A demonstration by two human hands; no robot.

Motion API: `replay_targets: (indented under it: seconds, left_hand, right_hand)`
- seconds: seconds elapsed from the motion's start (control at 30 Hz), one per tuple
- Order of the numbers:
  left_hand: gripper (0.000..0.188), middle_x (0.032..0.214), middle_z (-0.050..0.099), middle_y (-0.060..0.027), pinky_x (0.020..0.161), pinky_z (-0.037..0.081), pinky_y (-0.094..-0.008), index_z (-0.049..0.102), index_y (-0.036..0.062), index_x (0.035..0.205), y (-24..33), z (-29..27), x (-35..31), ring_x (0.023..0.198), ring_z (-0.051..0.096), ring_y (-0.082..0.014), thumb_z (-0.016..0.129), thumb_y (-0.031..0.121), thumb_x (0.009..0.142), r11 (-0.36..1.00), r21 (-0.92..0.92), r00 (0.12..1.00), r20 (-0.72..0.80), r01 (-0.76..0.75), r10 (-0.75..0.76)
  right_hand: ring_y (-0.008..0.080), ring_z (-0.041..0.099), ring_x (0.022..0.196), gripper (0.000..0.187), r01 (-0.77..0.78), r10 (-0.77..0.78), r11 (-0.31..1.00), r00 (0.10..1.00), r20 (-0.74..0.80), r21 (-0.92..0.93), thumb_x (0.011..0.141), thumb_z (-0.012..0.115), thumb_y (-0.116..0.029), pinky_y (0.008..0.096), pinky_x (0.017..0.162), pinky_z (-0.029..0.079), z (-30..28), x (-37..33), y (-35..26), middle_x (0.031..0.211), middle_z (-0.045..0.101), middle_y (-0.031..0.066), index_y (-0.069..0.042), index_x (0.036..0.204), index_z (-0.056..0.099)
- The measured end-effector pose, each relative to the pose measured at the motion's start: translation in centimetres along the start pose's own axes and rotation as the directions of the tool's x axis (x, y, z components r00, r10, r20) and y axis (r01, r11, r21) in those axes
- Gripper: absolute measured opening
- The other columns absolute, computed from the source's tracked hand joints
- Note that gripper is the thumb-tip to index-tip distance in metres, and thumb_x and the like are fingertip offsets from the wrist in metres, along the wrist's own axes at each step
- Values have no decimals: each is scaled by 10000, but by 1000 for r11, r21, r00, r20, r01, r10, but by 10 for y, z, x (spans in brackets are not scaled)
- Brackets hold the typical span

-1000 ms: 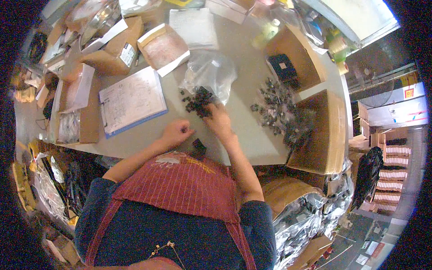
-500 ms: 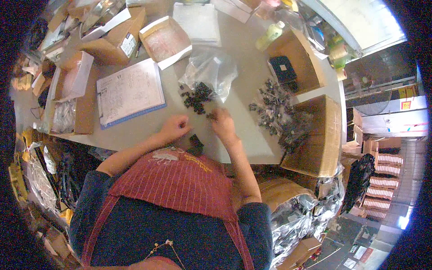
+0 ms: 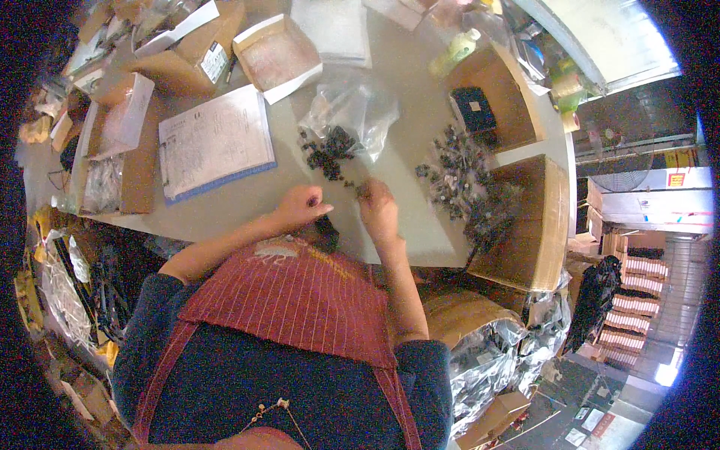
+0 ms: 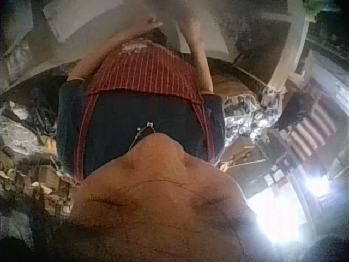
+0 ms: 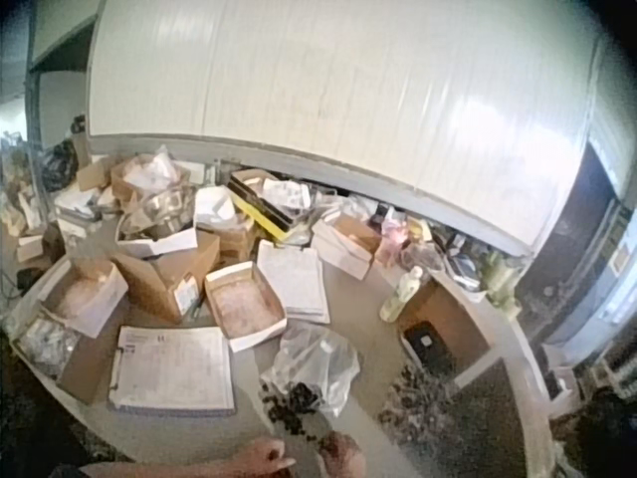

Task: The person sorts small black hardware pieces from a large pile into small clear plastic bags by hand.

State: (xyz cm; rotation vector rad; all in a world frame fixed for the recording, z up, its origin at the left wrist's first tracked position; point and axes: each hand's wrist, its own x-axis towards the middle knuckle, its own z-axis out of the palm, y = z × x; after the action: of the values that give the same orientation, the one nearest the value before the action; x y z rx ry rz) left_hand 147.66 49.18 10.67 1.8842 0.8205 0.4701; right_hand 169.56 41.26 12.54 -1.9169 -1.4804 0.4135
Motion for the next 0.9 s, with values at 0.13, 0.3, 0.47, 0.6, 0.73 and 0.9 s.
replay_targets:
  seconds: [0.13,0.3,0.47,0.6,0.73,0.9]
  left_hand:
    - [394,686,497,-108,598,399,-405,493,55,717,-5,2,1,654,477,-254,709,363,836,999,8,999,22,32,-32]
    - [381,712,530,-123,625,420,-435,526,60,750,-7,3,-1,689,531,-300,711,384,820,1000,11,999,23,28,-28]
    - [336,773,580,-127,672,444,-425,570,58,799,-8,0,-1,745,567,-292,722,358,811,998,47,998,34,42,-44]
    - [290,874,650,-120,809,501,-394,670,62,967,-8,3,-3,873,633,-285,747,281,794,999,31,999,-36,27,-26]
    - [362,942,682,-124,889,509,-386,691,66,1095,-1,1,-4,947,656,-283,760,228,779,990,-119,997,-5,72,-73]
    - [295,797,593,-84,732,476,-350,595,37,817,-24,3,0,769,575,-192,788,254,772,986,-159,999,5,-52,54]
  right_hand:
    - [341,645,784,156,172,-174,976,985,2,-130,792,649,-30,416,673,518,-4,-3,-13,859,627,125,-74,940,630]
    - [423,593,814,215,147,-143,988,986,81,-52,777,572,17,504,704,499,-4,1,-6,876,595,178,-52,971,633]
    - [323,656,875,224,33,-70,989,964,257,145,781,658,-19,400,727,536,-18,2,-39,948,640,148,-65,1000,679]
    - [288,674,905,265,106,-176,922,971,160,372,771,681,14,361,756,542,-12,-6,-82,988,663,132,-63,1025,691]
    - [225,662,865,202,303,-355,896,928,113,326,820,675,49,326,742,541,-8,-3,-94,997,667,108,-30,1005,696]
    - [233,662,864,234,153,-196,910,978,75,386,819,660,39,324,753,543,-12,4,-64,1038,660,112,-31,1041,685]
